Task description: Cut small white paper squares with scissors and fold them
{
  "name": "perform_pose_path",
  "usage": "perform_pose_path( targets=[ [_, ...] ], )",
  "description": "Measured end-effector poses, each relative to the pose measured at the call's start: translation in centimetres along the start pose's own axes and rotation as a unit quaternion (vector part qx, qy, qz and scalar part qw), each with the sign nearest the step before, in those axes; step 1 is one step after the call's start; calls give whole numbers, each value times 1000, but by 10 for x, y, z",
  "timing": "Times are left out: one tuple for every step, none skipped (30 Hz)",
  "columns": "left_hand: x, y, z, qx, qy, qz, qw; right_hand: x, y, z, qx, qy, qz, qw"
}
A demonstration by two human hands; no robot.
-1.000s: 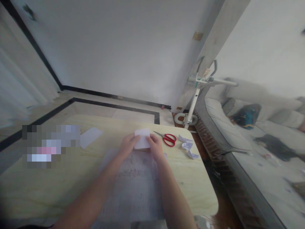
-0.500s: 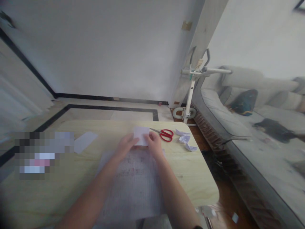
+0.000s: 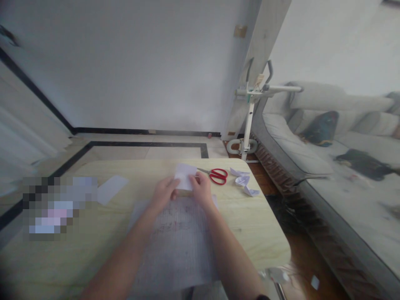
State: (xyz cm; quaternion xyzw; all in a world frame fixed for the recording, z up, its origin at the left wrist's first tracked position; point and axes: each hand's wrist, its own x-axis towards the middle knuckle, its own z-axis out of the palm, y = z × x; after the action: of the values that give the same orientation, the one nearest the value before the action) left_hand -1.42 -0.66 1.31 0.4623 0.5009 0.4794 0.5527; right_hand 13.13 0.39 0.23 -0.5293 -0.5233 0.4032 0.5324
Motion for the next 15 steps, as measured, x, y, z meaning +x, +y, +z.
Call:
perform_pose_path(
  targets=[
    [0,0,0,-4,6,1,1000,0,0,0,-2,3,-1,1000],
    [1,-1,-1,-8,11,3,1000,0,-1,-1,-2,6,-1,1000],
    [2,-1,-2,-12,14,7,1000,1,-1,-1,0,12,0,1000],
    [2,-1,-3,-16,17,11,1000,1,-1,-2,5,18,2,1000],
    [3,-2,-4,-21,22,14,999,1,-1,-3,12,23,5,1000],
    [4,-2,-5,-27,28,15,999,2,-1,-4,19,26,8,999],
    [5,-3,-6,-34,37,14,999,2,-2,-5,27,28,9,999],
    [5,-3,-6,-40,46,12,998,2,-2,-5,32,29,9,999],
    [5,-3,-6,-43,53,10,998,1,-2,-6,33,30,6,999],
    [5,-3,-6,-43,55,9,997,1,-3,-6,31,31,3,999],
    [4,-3,-5,-40,50,11,998,0,-4,-6,28,32,0,999],
    [4,-2,-5,-37,38,14,998,0,-4,-6,25,33,-2,999],
    [3,-2,-4,-34,25,18,999,0,-5,-6,23,34,-3,999],
    [2,-1,-3,-28,8,20,999,-1,-6,-6,22,34,-4,999],
    [1,0,-3,-22,-3,19,1000,-1,-6,-6,22,35,-5,999]
  ],
)
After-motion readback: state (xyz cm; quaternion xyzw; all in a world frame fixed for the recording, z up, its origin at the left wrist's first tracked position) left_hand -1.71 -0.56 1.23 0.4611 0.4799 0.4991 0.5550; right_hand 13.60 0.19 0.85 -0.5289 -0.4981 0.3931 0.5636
